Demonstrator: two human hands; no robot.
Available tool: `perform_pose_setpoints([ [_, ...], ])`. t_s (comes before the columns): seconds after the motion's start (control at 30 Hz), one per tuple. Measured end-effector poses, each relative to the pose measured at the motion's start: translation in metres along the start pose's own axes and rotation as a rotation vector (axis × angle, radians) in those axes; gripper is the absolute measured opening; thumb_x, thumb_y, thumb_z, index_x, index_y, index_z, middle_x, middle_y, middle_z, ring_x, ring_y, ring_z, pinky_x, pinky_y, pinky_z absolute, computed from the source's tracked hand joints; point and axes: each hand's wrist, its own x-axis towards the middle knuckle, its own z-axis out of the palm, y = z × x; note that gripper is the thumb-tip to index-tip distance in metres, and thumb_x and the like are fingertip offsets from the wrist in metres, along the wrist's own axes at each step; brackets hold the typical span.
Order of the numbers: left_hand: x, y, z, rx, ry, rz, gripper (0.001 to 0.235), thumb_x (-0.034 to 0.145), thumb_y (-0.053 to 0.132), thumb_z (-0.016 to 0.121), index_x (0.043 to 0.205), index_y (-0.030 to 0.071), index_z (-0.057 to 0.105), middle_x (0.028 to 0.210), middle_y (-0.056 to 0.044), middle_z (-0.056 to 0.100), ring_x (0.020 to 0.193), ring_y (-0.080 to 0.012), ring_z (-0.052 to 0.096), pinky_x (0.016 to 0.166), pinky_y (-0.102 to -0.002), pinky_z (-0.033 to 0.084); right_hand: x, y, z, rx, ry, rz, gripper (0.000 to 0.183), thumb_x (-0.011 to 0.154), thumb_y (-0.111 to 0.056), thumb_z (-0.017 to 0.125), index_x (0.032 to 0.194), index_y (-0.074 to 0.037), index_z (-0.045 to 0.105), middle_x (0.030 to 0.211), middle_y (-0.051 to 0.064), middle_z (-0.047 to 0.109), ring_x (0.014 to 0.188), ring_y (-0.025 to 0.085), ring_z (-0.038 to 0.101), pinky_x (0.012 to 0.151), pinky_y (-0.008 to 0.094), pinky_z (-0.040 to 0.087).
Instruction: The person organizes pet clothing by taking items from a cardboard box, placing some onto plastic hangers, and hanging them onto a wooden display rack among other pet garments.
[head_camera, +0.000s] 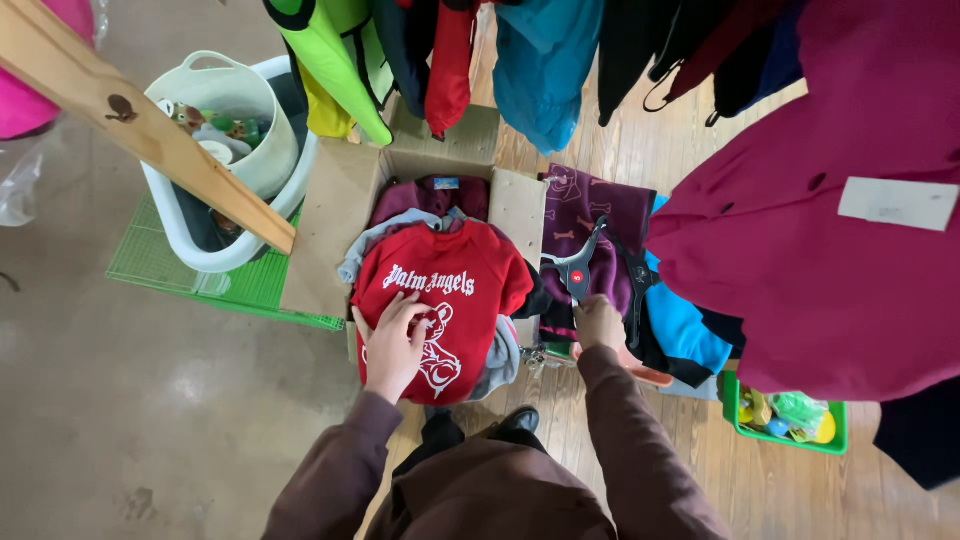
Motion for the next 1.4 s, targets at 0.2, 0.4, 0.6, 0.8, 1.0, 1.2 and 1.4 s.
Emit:
perform_pose_setpoints([
  [0.2, -0.010, -0.001, -0.013, -0.088, 0.007, 0.011, 0.017, 0.111, 0.021, 0.075, 0.123, 0.029, 0.083, 0.158, 0.001, 0.079, 0.158, -0.0276, 0.065, 0.136, -0.082, 0.023, 0.017, -0.009, 0.006, -0.052, 0.004, 0.009, 0.046, 0.107, -0.059, 0.081, 0.139, -0.027, 0.070, 0.144, 0.008, 0.075, 0.144, 0.036, 0.073, 0.118, 0.064, 0.062],
  [0.4, -0.019, -0.013, -0.016, -0.104, 0.014, 0.023, 0.016, 0.111, 0.020, 0.077, 0.122, 0.030, 0.084, 0.158, 0.004, 0.079, 0.157, -0.0241, 0.066, 0.134, -0.079, 0.032, 0.024, -0.017, 0.001, -0.029, 0.014, 0.042, 0.042, 0.102, -0.057, 0.087, 0.134, -0.031, 0.077, 0.139, 0.004, 0.074, 0.141, 0.035, 0.075, 0.117, 0.062, 0.063],
  [0.6, -0.020, -0.006, -0.013, -0.075, 0.028, 0.005, 0.014, 0.111, 0.024, 0.077, 0.118, 0.033, 0.085, 0.157, 0.007, 0.080, 0.158, -0.0216, 0.066, 0.137, -0.077, 0.026, 0.003, -0.014, -0.020, -0.030, 0.007, -0.022, 0.050, 0.116, -0.057, 0.069, 0.157, -0.030, 0.067, 0.142, 0.017, 0.082, 0.141, 0.045, 0.077, 0.118, 0.065, 0.062],
  [0.8, -0.016, -0.011, -0.001, -0.005, 0.042, 0.001, 0.013, 0.113, 0.030, 0.075, 0.118, 0.039, 0.084, 0.153, 0.013, 0.080, 0.156, -0.0165, 0.066, 0.142, -0.074, 0.013, -0.034, -0.001, -0.031, -0.002, 0.108, -0.122, 0.040, 0.118, -0.056, 0.066, 0.151, -0.032, 0.067, 0.125, 0.022, 0.086, 0.127, 0.051, 0.082, 0.111, 0.066, 0.065],
  [1.0, -0.012, 0.000, -0.002, -0.046, 0.089, -0.045, 0.011, 0.112, 0.030, 0.077, 0.115, 0.038, 0.084, 0.147, 0.014, 0.083, 0.153, -0.0171, 0.069, 0.142, -0.074, 0.014, -0.105, 0.029, -0.048, 0.217, 0.204, -0.220, 0.043, 0.115, -0.051, 0.072, 0.142, -0.018, 0.077, 0.120, 0.030, 0.087, 0.122, 0.057, 0.080, 0.105, 0.073, 0.064],
  [1.2, -0.005, 0.001, -0.003, -0.079, 0.091, 0.019, 0.013, 0.108, 0.023, 0.076, 0.111, 0.027, 0.088, 0.142, 0.008, 0.085, 0.145, -0.0211, 0.072, 0.140, -0.079, 0.014, -0.183, 0.045, -0.082, 0.374, 0.092, -0.070, 0.060, 0.114, -0.050, 0.050, 0.166, -0.031, 0.073, 0.153, 0.019, 0.080, 0.154, 0.037, 0.068, 0.116, 0.044, 0.052],
  [1.4, 0.045, -0.015, 0.013, 0.120, 0.153, -0.118, 0.026, 0.099, 0.034, 0.082, 0.124, 0.032, 0.078, 0.163, 0.006, 0.070, 0.147, -0.0262, 0.067, 0.101, -0.070, 0.051, -0.213, 0.061, -0.082, 0.418, 0.006, -0.083, 0.063, 0.126, -0.050, 0.050, 0.090, -0.019, 0.092, 0.074, 0.013, 0.065, 0.072, 0.027, 0.062, 0.083, 0.044, 0.049],
])
